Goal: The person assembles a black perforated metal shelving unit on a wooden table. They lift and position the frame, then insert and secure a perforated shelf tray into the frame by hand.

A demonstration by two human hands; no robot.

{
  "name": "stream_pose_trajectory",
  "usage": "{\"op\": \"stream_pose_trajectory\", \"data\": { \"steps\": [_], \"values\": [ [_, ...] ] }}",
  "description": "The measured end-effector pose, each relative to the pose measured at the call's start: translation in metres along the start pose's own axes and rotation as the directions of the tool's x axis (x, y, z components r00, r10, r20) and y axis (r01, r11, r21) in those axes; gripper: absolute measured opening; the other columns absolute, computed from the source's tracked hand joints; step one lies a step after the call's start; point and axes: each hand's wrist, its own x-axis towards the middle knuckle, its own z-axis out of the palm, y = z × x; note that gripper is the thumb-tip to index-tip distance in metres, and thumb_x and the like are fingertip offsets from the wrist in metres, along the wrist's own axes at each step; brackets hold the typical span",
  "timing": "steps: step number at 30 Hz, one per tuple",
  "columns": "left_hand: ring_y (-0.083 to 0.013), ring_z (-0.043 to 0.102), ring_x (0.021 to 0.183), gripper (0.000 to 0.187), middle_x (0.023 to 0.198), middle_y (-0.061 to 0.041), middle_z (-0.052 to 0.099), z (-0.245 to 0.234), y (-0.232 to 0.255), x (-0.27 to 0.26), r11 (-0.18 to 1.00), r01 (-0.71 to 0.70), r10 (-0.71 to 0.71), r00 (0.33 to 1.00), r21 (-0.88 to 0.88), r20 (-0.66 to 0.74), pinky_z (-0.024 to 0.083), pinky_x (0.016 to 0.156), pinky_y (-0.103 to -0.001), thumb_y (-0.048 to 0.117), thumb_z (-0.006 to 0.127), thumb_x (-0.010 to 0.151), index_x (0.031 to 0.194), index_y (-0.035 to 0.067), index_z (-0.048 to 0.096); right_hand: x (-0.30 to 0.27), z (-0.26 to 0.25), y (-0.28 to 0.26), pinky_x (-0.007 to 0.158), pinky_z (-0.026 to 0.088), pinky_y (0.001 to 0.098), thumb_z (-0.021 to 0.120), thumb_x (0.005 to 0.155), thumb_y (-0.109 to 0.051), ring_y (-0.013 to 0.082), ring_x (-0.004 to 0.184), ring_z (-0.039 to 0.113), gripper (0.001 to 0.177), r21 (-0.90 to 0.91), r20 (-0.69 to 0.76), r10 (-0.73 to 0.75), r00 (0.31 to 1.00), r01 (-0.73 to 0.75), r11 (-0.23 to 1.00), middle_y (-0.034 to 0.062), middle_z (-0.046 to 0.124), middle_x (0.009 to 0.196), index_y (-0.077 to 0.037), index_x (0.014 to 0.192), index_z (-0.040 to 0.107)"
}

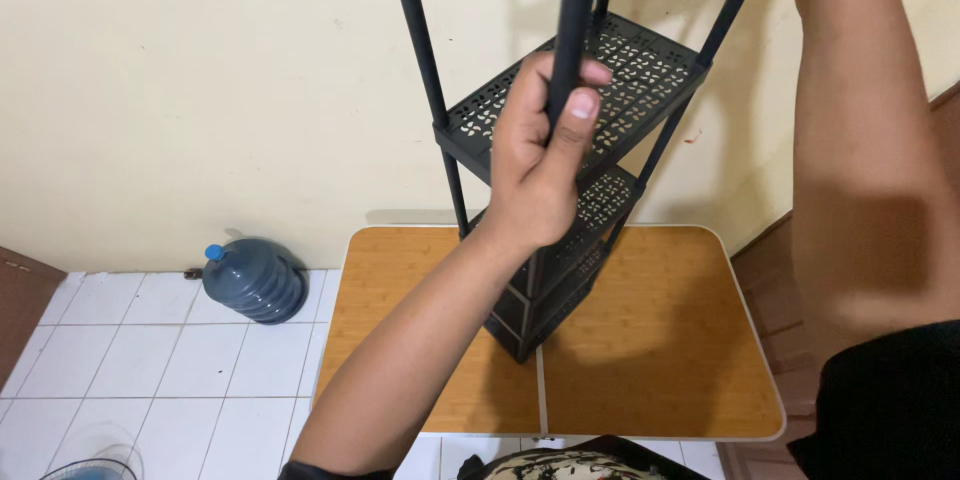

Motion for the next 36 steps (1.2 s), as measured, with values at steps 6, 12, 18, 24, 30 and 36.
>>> {"op": "stream_pose_trajectory", "data": {
  "steps": [6, 12, 18, 24, 30, 36],
  "values": [
    [-0.0015, 0.044, 0.078, 0.018, 0.095, 0.006, 0.052, 0.035, -0.011, 0.002, 0.998, -0.002, 0.003, 1.000, -0.059, 0.017, 0.039, 0.070, -0.018, 0.024, 0.056, 0.117, 0.122, 0.007, 0.054, -0.004, 0.014, -0.012, 0.060, 0.027, 0.0275, 0.035, 0.122, -0.018, 0.0137, 0.061, 0.032, 0.037, 0.072, 0.061, 0.030, 0.998, -0.034, 0.997, 0.0031, 0.039, 0.073, -0.007, 0.088, 0.043],
    [-0.0019, 0.050, 0.074, 0.019, 0.087, 0.004, 0.054, 0.064, -0.014, 0.006, 0.994, 0.027, -0.023, 0.999, 0.101, -0.035, 0.044, 0.067, -0.019, 0.022, 0.057, 0.114, 0.123, 0.006, 0.053, -0.021, 0.024, -0.043, 0.060, 0.027, 0.0270, 0.034, 0.122, -0.021, 0.0135, 0.062, 0.032, 0.037, 0.188, 0.176, 0.106, 0.979, -0.139, 0.972, 0.0029, 0.039, 0.074, -0.007, 0.089, 0.044],
    [-0.0120, 0.060, 0.083, 0.024, 0.103, -0.005, 0.058, 0.085, -0.024, 0.008, 0.954, -0.062, 0.072, 0.997, 0.292, -0.023, 0.052, 0.078, -0.028, 0.021, 0.053, 0.115, 0.129, 0.002, 0.046, -0.055, 0.020, -0.083, 0.061, 0.027, 0.0265, 0.033, 0.122, -0.024, 0.0133, 0.063, 0.031, 0.038, 0.311, 0.309, 0.161, 0.937, -0.260, 0.914, 0.0028, 0.039, 0.075, -0.008, 0.090, 0.044],
    [-0.0324, 0.059, 0.102, 0.041, 0.113, -0.018, 0.052, 0.086, -0.017, 0.017, 0.807, -0.288, 0.246, 0.958, 0.516, 0.149, 0.051, 0.093, -0.038, 0.015, 0.061, 0.104, 0.134, -0.004, 0.040, -0.072, 0.012, -0.109, 0.061, 0.027, 0.0261, 0.031, 0.122, -0.028, 0.0131, 0.064, 0.031, 0.039, 0.394, 0.299, 0.139, 0.944, -0.255, 0.883, 0.0026, 0.039, 0.076, -0.008, 0.091, 0.045],
    [-0.0303, 0.065, 0.092, 0.036, 0.104, -0.012, 0.058, 0.063, 0.028, 0.031, 0.526, -0.321, 0.053, 0.936, 0.787, 0.347, 0.053, 0.080, -0.042, 0.035, 0.076, 0.097, 0.114, 0.006, 0.064, -0.080, 0.005, -0.115, 0.061, 0.027, 0.0256, 0.030, 0.122, -0.031, 0.0129, 0.065, 0.031, 0.040, 0.467, 0.222, 0.098, 0.970, -0.194, 0.863, 0.0025, 0.039, 0.076, -0.009, 0.093, 0.046],
    [-0.0210, 0.060, 0.076, 0.018, 0.087, -0.003, 0.059, 0.041, 0.070, 0.061, 0.136, -0.704, 0.552, 0.638, 0.697, 0.537, 0.044, 0.064, -0.037, 0.029, 0.076, 0.099, 0.100, 0.012, 0.072, -0.086, 0.007, -0.115, 0.058, 0.022, 0.0252, 0.033, 0.122, -0.030, 0.0120, 0.061, 0.026, 0.042, 0.481, 0.094, 0.088, 0.992, -0.123, 0.868, 0.0030, 0.036, 0.074, -0.008, 0.087, 0.039]
  ]
}}
